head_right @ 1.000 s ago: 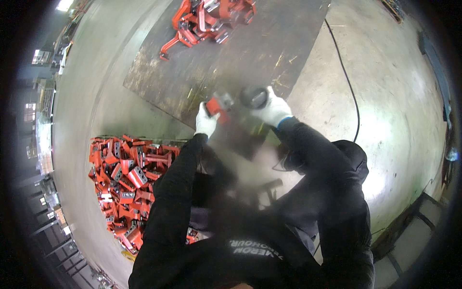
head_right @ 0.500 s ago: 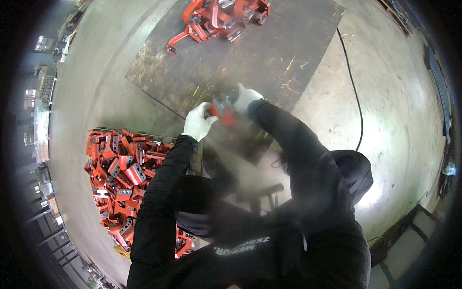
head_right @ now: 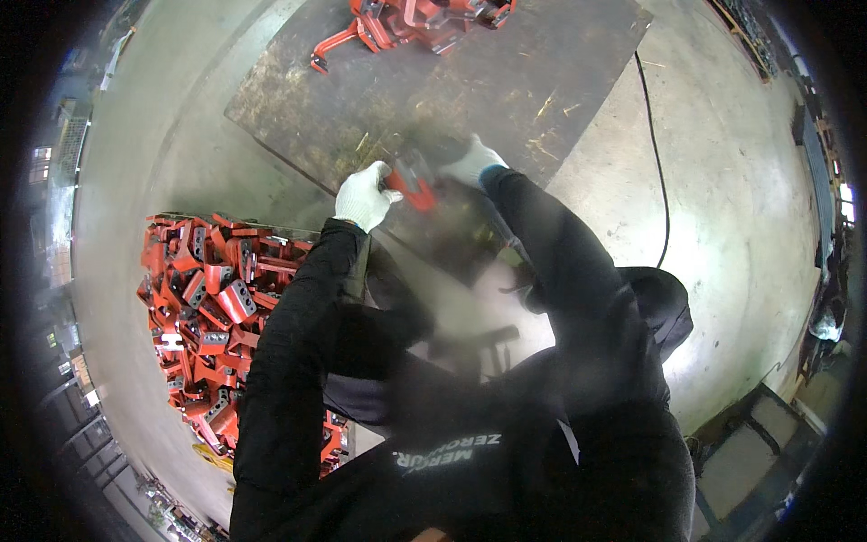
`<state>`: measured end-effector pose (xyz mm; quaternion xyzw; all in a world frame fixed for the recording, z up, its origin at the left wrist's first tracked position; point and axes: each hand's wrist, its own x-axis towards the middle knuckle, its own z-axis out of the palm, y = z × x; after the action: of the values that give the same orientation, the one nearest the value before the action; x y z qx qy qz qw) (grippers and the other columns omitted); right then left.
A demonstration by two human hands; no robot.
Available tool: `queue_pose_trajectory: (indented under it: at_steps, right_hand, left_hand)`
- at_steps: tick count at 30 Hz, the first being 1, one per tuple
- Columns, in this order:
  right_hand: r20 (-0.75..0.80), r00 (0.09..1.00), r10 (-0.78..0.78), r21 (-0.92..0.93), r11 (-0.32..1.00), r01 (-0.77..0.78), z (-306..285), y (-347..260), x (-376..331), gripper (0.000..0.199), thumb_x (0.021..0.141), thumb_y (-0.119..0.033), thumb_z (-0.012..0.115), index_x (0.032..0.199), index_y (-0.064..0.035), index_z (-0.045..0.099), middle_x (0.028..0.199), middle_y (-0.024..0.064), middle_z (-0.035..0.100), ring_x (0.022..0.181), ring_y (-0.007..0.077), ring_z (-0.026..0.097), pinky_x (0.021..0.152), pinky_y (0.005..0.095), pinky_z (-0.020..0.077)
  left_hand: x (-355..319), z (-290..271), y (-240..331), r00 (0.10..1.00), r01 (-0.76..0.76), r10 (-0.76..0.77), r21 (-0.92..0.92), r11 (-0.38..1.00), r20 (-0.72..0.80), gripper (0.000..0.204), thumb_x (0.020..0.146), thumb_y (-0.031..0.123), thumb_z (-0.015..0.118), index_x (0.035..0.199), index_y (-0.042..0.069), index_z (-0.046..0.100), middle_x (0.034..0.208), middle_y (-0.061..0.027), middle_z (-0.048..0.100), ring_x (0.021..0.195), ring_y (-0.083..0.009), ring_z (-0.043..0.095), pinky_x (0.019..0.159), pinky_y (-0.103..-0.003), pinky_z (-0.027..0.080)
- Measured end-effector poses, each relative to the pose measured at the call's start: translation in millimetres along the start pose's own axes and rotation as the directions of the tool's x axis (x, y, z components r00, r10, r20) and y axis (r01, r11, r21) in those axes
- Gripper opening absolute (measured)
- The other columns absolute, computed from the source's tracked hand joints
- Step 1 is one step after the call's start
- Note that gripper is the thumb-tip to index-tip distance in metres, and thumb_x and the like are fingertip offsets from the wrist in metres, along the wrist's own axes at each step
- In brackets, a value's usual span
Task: The person repeatedly picks up red metal parts from a large pile and uses an angle grinder to smooth their surfaces. After grinding each part, the person places it on a metal workbench. The process is repeated for multiple parts throughout the clip.
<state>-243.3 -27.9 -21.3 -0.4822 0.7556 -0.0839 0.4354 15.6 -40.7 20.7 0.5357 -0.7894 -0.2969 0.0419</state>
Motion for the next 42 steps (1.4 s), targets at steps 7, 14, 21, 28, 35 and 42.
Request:
queue_pose_trajectory:
  at_steps: [7, 14, 21, 28, 35, 42]
  right_hand:
    - [0.027, 0.991, 0.129, 0.374, 0.918, -0.129, 30.4, 39.7, -82.5, 0.113, 0.075, -0.035, 0.090, 0.159, 0.0069, 0.027, 0.129, 0.0209, 0.069, 0.112, 0.0276, 0.071, 0.092, 0.0332, 0.0581]
    - [-0.131, 0.981, -0.143, 0.153, 0.975, 0.162, 84.3, 107.0, -71.5, 0.087, 0.077, -0.039, 0.084, 0.147, -0.0049, 0.044, 0.117, 0.0183, 0.074, 0.110, 0.0320, 0.072, 0.097, 0.0387, 0.0557]
    - [-0.293, 0.888, -0.355, -0.193, 0.931, 0.309, 134.3, 119.1, -53.7, 0.071, 0.089, -0.047, 0.068, 0.149, -0.0187, 0.044, 0.102, 0.0220, 0.075, 0.094, 0.0414, 0.073, 0.085, 0.0472, 0.0578]
    - [-0.333, 0.882, -0.334, -0.172, 0.941, 0.292, 125.0, 129.2, -54.8, 0.082, 0.083, -0.045, 0.076, 0.153, -0.0220, 0.042, 0.103, 0.0209, 0.075, 0.095, 0.0406, 0.073, 0.084, 0.0488, 0.0575]
    - [-0.385, 0.880, -0.279, -0.113, 0.960, 0.255, 100.8, 133.4, -37.6, 0.089, 0.080, -0.048, 0.079, 0.154, -0.0196, 0.041, 0.109, 0.0240, 0.075, 0.103, 0.0430, 0.072, 0.089, 0.0496, 0.0566]
    - [-0.211, 0.967, -0.142, -0.070, 0.989, 0.130, 60.7, 7.9, -54.0, 0.089, 0.088, -0.054, 0.069, 0.158, -0.0143, 0.032, 0.125, 0.0248, 0.071, 0.119, 0.0422, 0.067, 0.101, 0.0479, 0.0525]
  left_hand:
    - [-6.0, 2.6, 0.8, 0.997, 0.015, -0.014, 0.012, 1.000, -0.081, 0.047, 0.081, 0.026, 0.087, 0.119, 0.006, 0.067, 0.104, -0.0201, 0.075, 0.101, -0.0397, 0.072, 0.087, -0.046, 0.056]
    - [-4.4, 12.5, -2.2, 0.988, -0.017, 0.020, 0.021, 1.000, -0.151, 0.046, 0.083, 0.027, 0.084, 0.121, 0.006, 0.067, 0.106, -0.0200, 0.075, 0.103, -0.0402, 0.071, 0.088, -0.047, 0.055]
    - [2.6, 17.1, 15.3, 0.987, -0.058, 0.069, 0.081, 0.995, -0.146, 0.051, 0.085, 0.032, 0.081, 0.127, 0.008, 0.067, 0.115, -0.0191, 0.075, 0.107, -0.0403, 0.071, 0.092, -0.048, 0.056]
    - [-2.5, 13.7, 14.1, 0.990, -0.041, 0.049, 0.065, 0.997, -0.135, 0.052, 0.084, 0.032, 0.081, 0.129, 0.008, 0.068, 0.114, -0.0198, 0.075, 0.107, -0.0403, 0.071, 0.092, -0.048, 0.056]
    - [5.2, 20.8, 11.9, 0.981, -0.077, 0.086, 0.063, 0.995, -0.173, 0.051, 0.084, 0.031, 0.082, 0.127, 0.008, 0.069, 0.114, -0.0198, 0.075, 0.107, -0.0400, 0.071, 0.091, -0.048, 0.056]
    - [-2.0, 19.3, 5.2, 0.980, -0.067, 0.081, 0.084, 0.994, -0.180, 0.049, 0.086, 0.030, 0.073, 0.129, 0.006, 0.068, 0.112, -0.0203, 0.074, 0.104, -0.0394, 0.071, 0.090, -0.048, 0.057]
